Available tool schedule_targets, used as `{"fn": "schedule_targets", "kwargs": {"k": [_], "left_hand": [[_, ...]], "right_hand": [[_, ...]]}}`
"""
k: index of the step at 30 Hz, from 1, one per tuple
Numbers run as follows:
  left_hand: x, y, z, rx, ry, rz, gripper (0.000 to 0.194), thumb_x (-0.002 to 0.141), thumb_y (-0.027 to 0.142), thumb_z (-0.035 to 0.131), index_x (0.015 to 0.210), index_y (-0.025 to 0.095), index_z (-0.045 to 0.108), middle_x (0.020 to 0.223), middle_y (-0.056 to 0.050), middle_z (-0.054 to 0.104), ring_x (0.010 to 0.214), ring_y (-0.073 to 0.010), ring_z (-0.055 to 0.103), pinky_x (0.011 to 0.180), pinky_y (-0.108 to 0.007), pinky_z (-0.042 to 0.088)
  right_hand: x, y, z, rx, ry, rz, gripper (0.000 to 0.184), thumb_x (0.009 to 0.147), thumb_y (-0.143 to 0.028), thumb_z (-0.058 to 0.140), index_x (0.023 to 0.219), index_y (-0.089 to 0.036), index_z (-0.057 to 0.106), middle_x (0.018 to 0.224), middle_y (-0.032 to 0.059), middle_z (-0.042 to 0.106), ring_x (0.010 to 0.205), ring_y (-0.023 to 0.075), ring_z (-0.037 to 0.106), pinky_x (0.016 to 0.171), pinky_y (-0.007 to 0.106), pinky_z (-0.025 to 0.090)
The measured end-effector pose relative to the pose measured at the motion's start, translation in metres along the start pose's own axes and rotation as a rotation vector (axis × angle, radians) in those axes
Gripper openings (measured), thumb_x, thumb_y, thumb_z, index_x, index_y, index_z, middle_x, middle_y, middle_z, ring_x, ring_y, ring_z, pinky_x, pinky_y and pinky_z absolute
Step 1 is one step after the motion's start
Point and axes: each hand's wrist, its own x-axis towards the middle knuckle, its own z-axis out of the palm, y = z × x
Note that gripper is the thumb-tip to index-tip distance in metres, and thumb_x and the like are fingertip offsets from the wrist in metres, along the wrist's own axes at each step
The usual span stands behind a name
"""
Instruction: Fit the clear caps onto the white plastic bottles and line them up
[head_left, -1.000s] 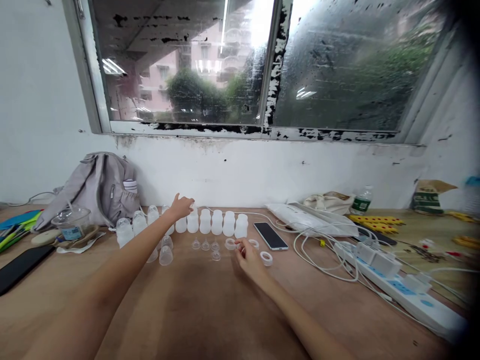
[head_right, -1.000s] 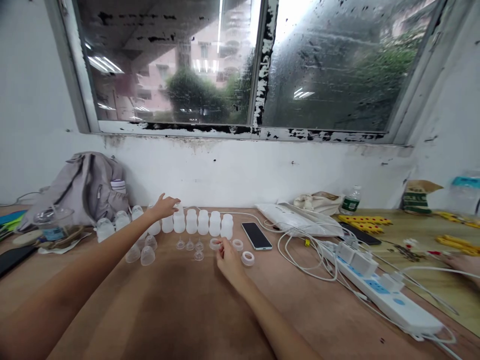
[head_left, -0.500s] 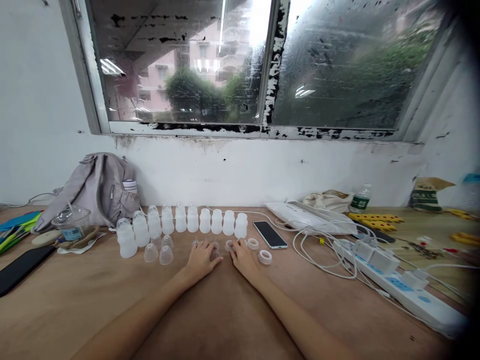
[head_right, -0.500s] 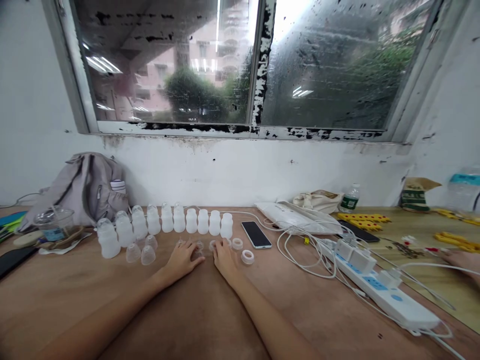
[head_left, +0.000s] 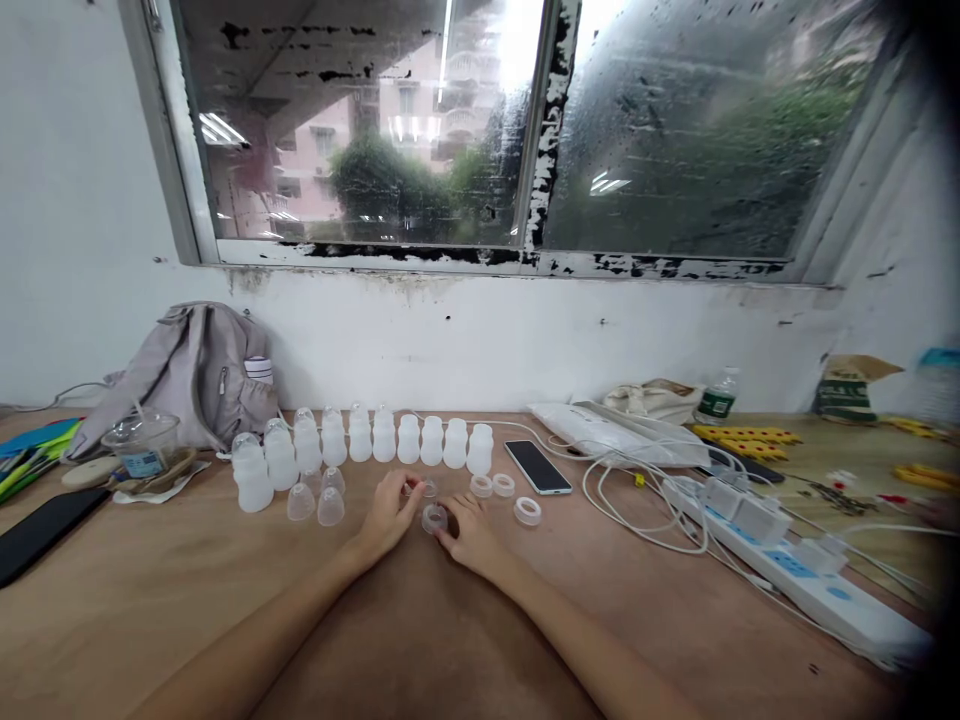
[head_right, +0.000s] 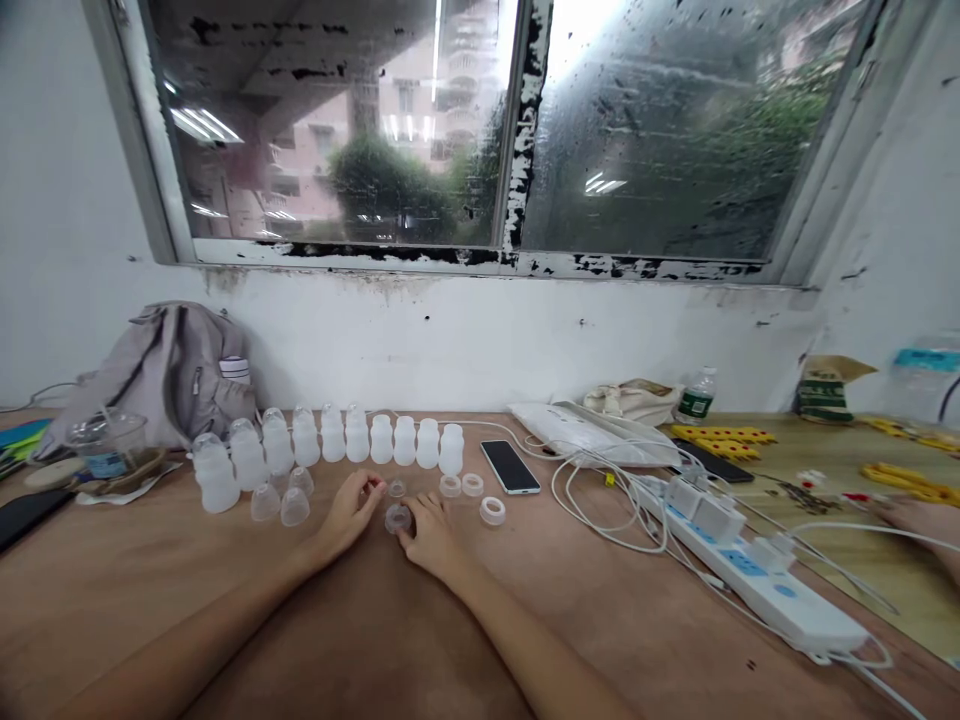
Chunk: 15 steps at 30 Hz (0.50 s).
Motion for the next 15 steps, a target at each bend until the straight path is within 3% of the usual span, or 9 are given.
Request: {"fn": "schedule_targets", "kwargs": {"k": [6, 15], "left_hand": [[0.003, 0.001, 0.012, 0.102, -0.189, 0.055, 0.016, 0.074, 0.034, 0.051, 0.081, 0.021, 0.057, 0.083, -0.002, 0.059, 0.084, -0.0186, 0.05, 0.076, -0.032, 0.037], [0.001, 0.001, 0.014, 0.019, -0.249, 0.062, 0.008, 0.077, 0.024, 0.046, 0.08, 0.021, 0.053, 0.08, -0.001, 0.059, 0.076, -0.0156, 0.053, 0.071, -0.027, 0.039]], "right_hand": [[0.003, 0.005, 0.006, -0.044, -0.053, 0.093, 0.038, 0.061, -0.018, 0.06, 0.098, -0.021, 0.055, 0.092, 0.0041, 0.058, 0.09, 0.0206, 0.047, 0.077, 0.033, 0.032], [0.001, 0.004, 0.007, -0.068, -0.016, 0.08, 0.027, 0.07, -0.037, 0.057, 0.091, -0.02, 0.057, 0.089, 0.0044, 0.058, 0.088, 0.0199, 0.048, 0.075, 0.032, 0.033]]}}
